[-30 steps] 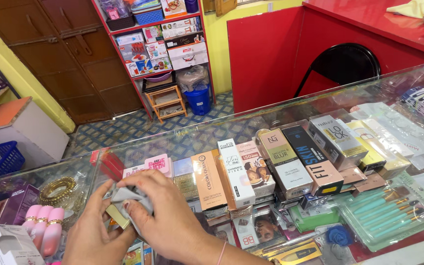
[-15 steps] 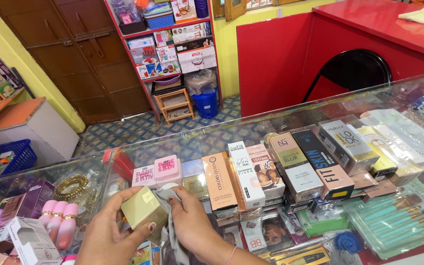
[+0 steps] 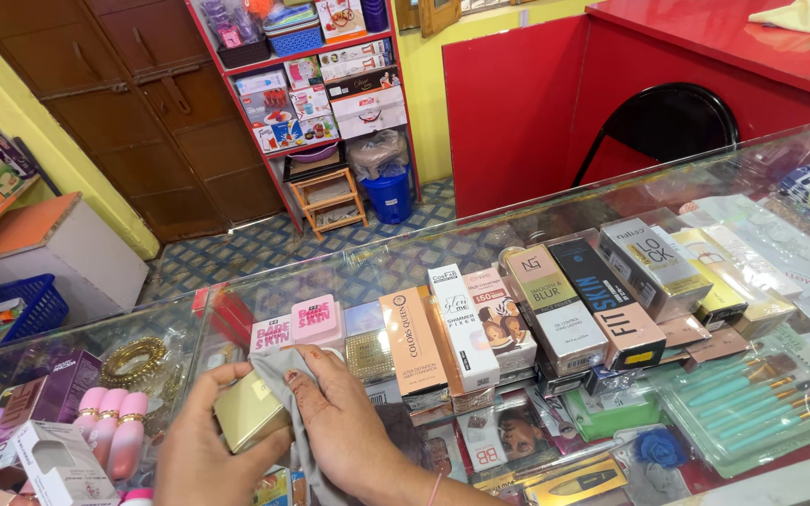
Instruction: The person cleans various cosmetic and beauty product containers using a grey cloth, handling them one at a time over a glass display counter.
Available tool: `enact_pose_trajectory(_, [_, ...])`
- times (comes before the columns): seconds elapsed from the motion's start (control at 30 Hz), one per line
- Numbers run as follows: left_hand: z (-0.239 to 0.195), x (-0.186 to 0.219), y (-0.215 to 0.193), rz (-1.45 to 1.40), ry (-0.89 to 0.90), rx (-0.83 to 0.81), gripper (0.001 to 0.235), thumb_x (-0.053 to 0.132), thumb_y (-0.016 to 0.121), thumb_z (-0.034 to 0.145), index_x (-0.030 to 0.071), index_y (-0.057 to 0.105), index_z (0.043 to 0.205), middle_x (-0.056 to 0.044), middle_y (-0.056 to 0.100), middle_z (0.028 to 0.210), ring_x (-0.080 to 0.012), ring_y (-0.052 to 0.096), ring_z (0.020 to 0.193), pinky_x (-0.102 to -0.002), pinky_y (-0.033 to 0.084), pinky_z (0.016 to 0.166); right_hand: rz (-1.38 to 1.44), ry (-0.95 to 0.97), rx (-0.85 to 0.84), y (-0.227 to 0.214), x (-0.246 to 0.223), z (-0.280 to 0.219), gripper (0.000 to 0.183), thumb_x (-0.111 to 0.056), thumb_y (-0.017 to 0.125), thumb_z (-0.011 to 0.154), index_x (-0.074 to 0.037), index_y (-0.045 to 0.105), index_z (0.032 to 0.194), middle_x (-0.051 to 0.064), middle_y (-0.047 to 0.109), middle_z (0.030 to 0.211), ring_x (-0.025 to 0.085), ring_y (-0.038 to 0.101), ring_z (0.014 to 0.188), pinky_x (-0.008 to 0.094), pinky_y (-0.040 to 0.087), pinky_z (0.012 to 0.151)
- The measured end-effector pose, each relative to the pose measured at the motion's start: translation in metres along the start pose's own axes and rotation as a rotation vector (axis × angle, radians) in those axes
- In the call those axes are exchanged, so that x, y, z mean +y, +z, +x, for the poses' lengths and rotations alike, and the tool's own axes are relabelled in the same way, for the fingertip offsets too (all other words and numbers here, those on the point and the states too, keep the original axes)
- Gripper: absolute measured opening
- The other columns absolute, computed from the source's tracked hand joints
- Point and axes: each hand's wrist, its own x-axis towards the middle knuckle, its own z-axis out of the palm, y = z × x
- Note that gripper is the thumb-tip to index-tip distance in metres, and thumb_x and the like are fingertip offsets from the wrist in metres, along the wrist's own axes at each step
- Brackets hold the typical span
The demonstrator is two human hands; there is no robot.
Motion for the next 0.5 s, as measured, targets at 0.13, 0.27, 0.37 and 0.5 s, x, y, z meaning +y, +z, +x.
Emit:
enact_pose_trajectory(0.13, [-0.005,0.002,-0.004,-0.436,0.165,0.061,0.070,-0.002,0.083,0.062,0.000,0.055,0.125,-0.015,0.075,0.110,-0.0214,0.073,0.103,-0.039,0.060,0.090,0.076,0.166,-0.047,-0.003,0.016,0.003,0.036,-0.019,0.047,0.102,-0.002,0.063,0.130,0.016,0.070,0.123,0.024,0.067,0.113,0.033,0.050,0.098])
enact_pose_trajectory(0.27, [-0.007,0.019,-0.016,-0.718,0.196,0.224,0.056,0.011,0.076,0.081,0.001,0.057,0.133,-0.015,0.073,0.116,-0.0213,0.072,0.104,-0.039,0.059,0.092,0.066,0.226,-0.069,0.002,0.041,0.002,0.041,-0.024,0.046,0.102,0.002,0.062,0.128,0.021,0.072,0.124,0.027,0.068,0.115,0.036,0.049,0.100])
enact_pose_trajectory(0.37, [-0.014,0.037,-0.009,-0.992,0.108,0.476,0.048,0.030,0.068,0.097,0.003,0.059,0.136,-0.013,0.070,0.121,-0.0226,0.070,0.107,-0.042,0.059,0.094,0.008,0.043,0.107,0.025,0.054,-0.005,0.048,-0.029,0.051,0.108,0.010,0.053,0.137,0.028,0.058,0.139,0.034,0.055,0.130,0.041,0.039,0.107])
enact_pose_trajectory(0.5, [-0.010,0.031,0.000,-1.260,-0.076,0.523,0.057,0.059,0.044,0.100,0.021,0.059,0.139,-0.001,0.068,0.132,-0.0219,0.069,0.112,-0.048,0.058,0.092,0.182,-0.093,0.268,0.032,0.023,-0.017,0.065,-0.045,0.048,0.103,0.001,0.048,0.148,0.020,0.064,0.141,0.029,0.061,0.133,0.038,0.040,0.111])
